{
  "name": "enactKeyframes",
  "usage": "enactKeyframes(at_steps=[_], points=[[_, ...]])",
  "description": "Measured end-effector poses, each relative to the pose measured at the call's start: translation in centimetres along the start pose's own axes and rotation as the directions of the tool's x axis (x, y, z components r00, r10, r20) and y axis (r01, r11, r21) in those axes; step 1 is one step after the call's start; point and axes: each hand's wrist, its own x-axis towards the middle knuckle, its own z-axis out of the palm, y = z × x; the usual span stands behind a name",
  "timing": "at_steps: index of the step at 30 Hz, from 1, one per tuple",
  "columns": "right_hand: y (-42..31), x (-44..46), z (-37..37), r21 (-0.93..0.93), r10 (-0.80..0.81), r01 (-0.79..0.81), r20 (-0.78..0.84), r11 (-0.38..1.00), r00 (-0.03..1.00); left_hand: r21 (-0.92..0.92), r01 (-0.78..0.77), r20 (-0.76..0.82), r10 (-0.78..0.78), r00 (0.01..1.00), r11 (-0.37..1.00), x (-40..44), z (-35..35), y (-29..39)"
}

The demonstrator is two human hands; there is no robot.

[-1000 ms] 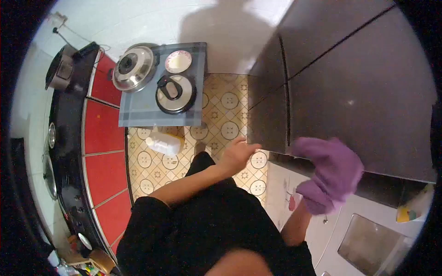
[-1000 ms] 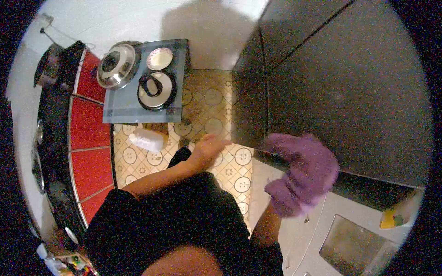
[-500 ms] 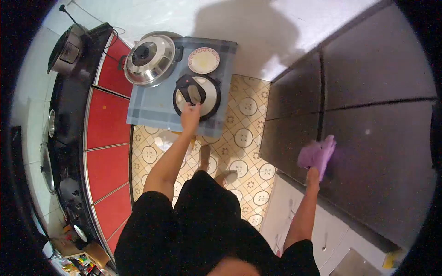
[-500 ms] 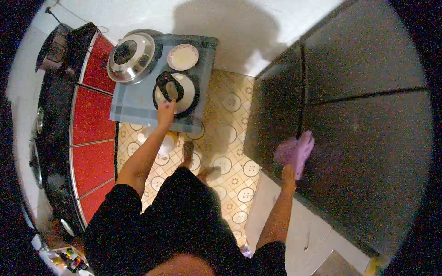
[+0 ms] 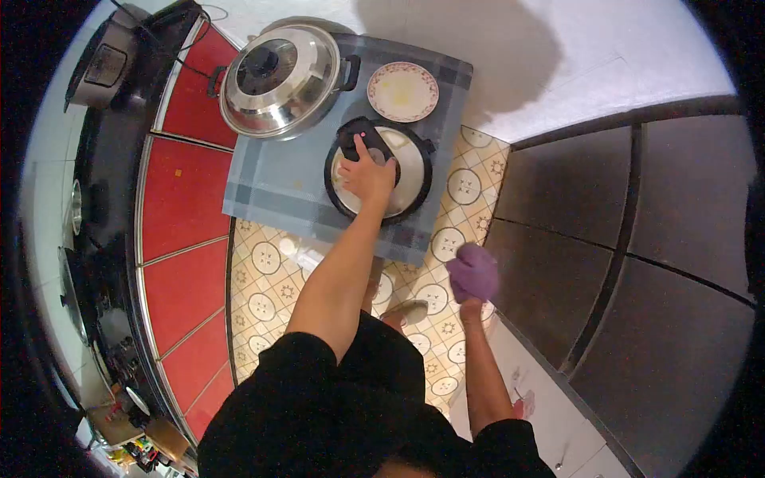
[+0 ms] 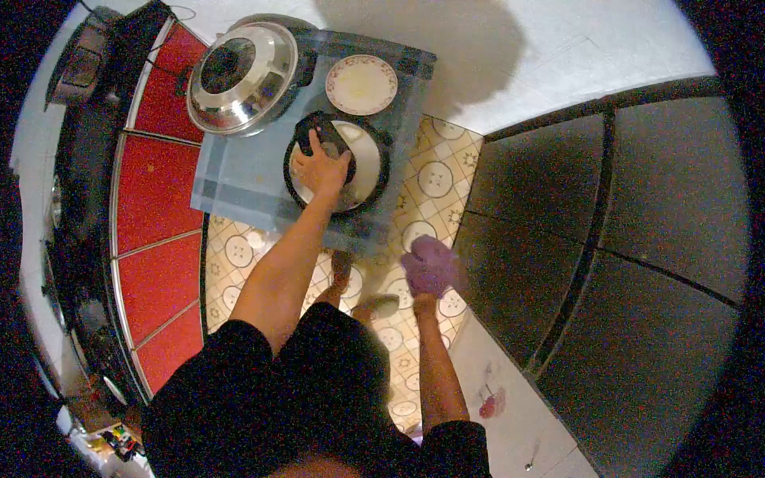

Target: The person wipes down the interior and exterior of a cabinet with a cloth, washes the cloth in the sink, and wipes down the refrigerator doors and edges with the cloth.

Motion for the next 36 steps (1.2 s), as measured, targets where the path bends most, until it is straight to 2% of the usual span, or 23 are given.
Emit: enactKeyframes(at_steps=[1, 4, 8, 11, 13, 15, 17, 18, 19, 20, 21, 22, 24, 25, 27, 29, 31, 32, 34, 36], points=[[-0.3, 0.3, 2.1, -0.043, -0.04, 0.04, 0.01, 0.998, 0.999, 0.002, 0.004, 0.023, -0.004, 1.0, 1.0, 0.1, 0.1, -0.1], [-1.9, -0.1, 7.7, -0.123, -0.156, 0.154, -0.006, 0.98, 0.988, 0.03, -0.15, -0.025, 0.15, 0.988, 0.988, -0.6, -1.5, -1.8], [-4.5, 1.0, 13.1, -0.239, -0.272, 0.235, -0.135, 0.942, 0.953, -0.023, -0.259, 0.073, 0.26, 0.963, 0.965, -0.3, -3.1, -3.6], [-4.9, 3.1, 14.6, -0.34, -0.344, 0.258, -0.225, 0.905, 0.911, -0.053, -0.344, 0.059, 0.347, 0.936, 0.937, 0.2, -2.9, -5.5], [-4.0, 4.2, 14.2, -0.363, -0.362, 0.294, -0.134, 0.884, 0.922, -0.086, -0.33, -0.015, 0.33, 0.944, 0.94, 0.8, -3.5, -6.4], [-1.8, 7.1, 12.5, -0.345, -0.312, 0.333, 0.117, 0.877, 0.943, -0.048, -0.323, -0.118, 0.315, 0.942, 0.945, 1.4, -3.8, -7.8], [0.3, 10.0, 12.3, -0.559, -0.381, 0.386, 0.131, 0.734, 0.915, -0.077, -0.266, -0.093, 0.259, 0.962, 0.961, 1.7, -5.6, -8.9], [0.0, 12.7, 13.0, -0.594, -0.352, 0.207, -0.138, 0.777, 0.926, -0.087, -0.239, -0.081, 0.232, 0.969, 0.967, 1.9, -6.7, -9.5], [-0.4, 15.4, 13.8, -0.549, -0.297, 0.034, -0.398, 0.835, 0.868, -0.063, -0.247, -0.073, 0.242, 0.968, 0.967, 2.0, -7.6, -10.2], [0.4, 18.0, 13.9, -0.296, -0.157, 0.008, -0.484, 0.955, 0.861, -0.04, -0.254, -0.064, 0.251, 0.966, 0.966, 1.8, -8.6, -11.2], [1.1, 20.4, 13.9, -0.017, -0.012, 0.003, -0.556, 1.0, 0.831, -0.019, -0.26, -0.057, 0.258, 0.964, 0.965, 1.7, -9.3, -12.1], [2.0, 21.6, 12.2, 0.06, -0.076, 0.114, -0.441, 0.992, 0.894, -0.019, -0.252, -0.061, 0.251, 0.966, 0.968, 1.4, -9.7, -13.0], [2.1, 23.2, 11.8, -0.053, -0.158, 0.151, -0.163, 0.987, 0.974, -0.014, -0.237, -0.063, 0.235, 0.97, 0.971, 0.9, -10.3, -14.8], [0.9, 23.7, 12.5, -0.263, -0.124, 0.119, -0.002, 0.958, 0.992, -0.014, -0.256, -0.079, 0.254, 0.964, 0.967, 0.9, -10.3, -15.4], [-1.4, 22.5, 14.3, -0.296, -0.217, 0.206, -0.005, 0.933, 0.976, -0.019, -0.292, -0.109, 0.288, 0.951, 0.956, 0.9, -10.1, -16.3], [-4.4, 17.8, 15.8, 0.01, -0.291, 0.305, -0.278, 0.952, 0.916, -0.035, -0.278, -0.115, 0.272, 0.955, 0.96, 1.0, -10.0, -15.8], [-4.4, 15.0, 16.5, -0.078, -0.32, 0.319, 0.009, 0.944, 0.947, -0.047, -0.261, -0.105, 0.255, 0.961, 0.964, 1.4, -10.5, -14.4], [-2.7, 14.2, 16.7, -0.289, -0.287, 0.41, 0.385, 0.865, 0.877, -0.042, -0.287, -0.13, 0.28, 0.951, 0.957, 1.5, -10.3, -14.0], [4.4, 11.1, 19.8, -0.258, -0.521, 0.586, 0.281, 0.768, 0.806, -0.058, -0.288, -0.126, 0.28, 0.952, 0.956, 1.9, -9.9, -12.6], [5.4, 9.3, 18.7, -0.292, -0.603, 0.636, 0.204, 0.714, 0.771, -0.078, -0.309, -0.098, 0.301, 0.949, 0.948, 2.2, -9.2, -11.6]])
